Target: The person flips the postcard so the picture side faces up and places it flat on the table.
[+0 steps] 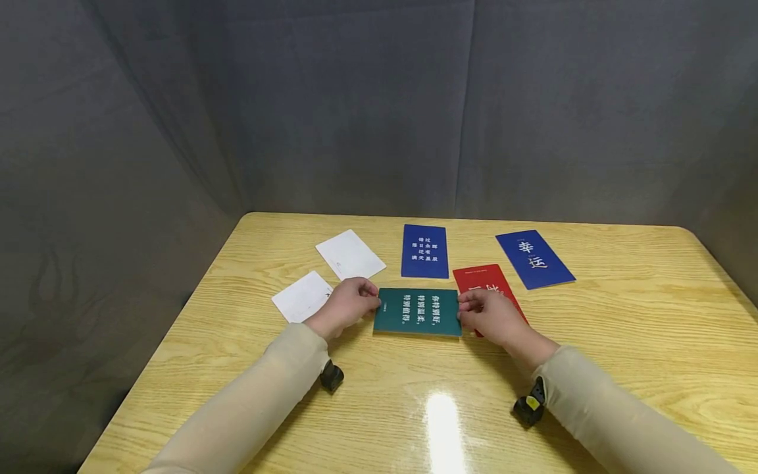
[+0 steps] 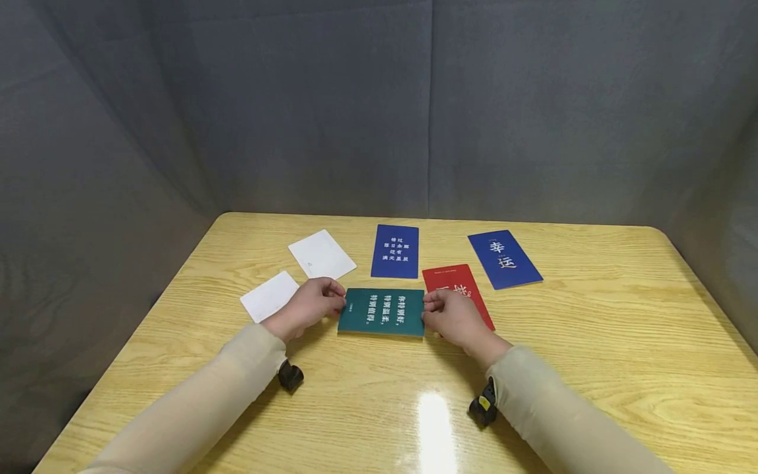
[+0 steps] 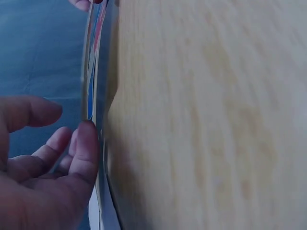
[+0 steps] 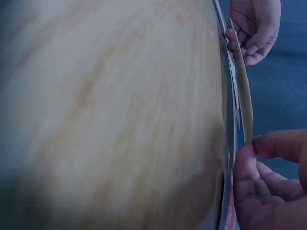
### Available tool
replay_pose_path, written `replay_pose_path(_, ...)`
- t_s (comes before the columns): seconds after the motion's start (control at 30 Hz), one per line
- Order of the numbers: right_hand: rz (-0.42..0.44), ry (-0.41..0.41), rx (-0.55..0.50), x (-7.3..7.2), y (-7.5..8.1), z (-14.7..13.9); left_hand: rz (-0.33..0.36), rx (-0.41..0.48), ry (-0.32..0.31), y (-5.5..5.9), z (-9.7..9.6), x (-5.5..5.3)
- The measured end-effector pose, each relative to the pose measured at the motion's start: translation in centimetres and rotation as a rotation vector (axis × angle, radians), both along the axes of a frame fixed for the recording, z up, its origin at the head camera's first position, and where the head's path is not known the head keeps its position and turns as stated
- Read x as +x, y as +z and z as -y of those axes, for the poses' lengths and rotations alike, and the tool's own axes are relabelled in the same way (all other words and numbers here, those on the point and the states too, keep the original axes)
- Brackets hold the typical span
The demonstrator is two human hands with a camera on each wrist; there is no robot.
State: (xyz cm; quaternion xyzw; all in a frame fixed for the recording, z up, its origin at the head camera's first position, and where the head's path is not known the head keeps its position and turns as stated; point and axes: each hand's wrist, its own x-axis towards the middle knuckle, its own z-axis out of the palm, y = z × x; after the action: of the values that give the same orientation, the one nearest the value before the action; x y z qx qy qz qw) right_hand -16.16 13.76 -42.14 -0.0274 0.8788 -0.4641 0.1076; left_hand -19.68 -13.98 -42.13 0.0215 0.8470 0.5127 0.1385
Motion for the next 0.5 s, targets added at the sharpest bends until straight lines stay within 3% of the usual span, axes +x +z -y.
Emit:
replay_pose_path(0.23, -0.132, 0.108, 0.192, -0.16, 0.31, 0.25, 0.014, -0.076, -0.058, 0.7, -0.33, 0.33)
replay_pose_path(0.5, -0.094, 0.17, 0.29, -0.81, 0.45, 0.37, 0.007, -0.121, -0.088, 0.82, -0.49, 0.67)
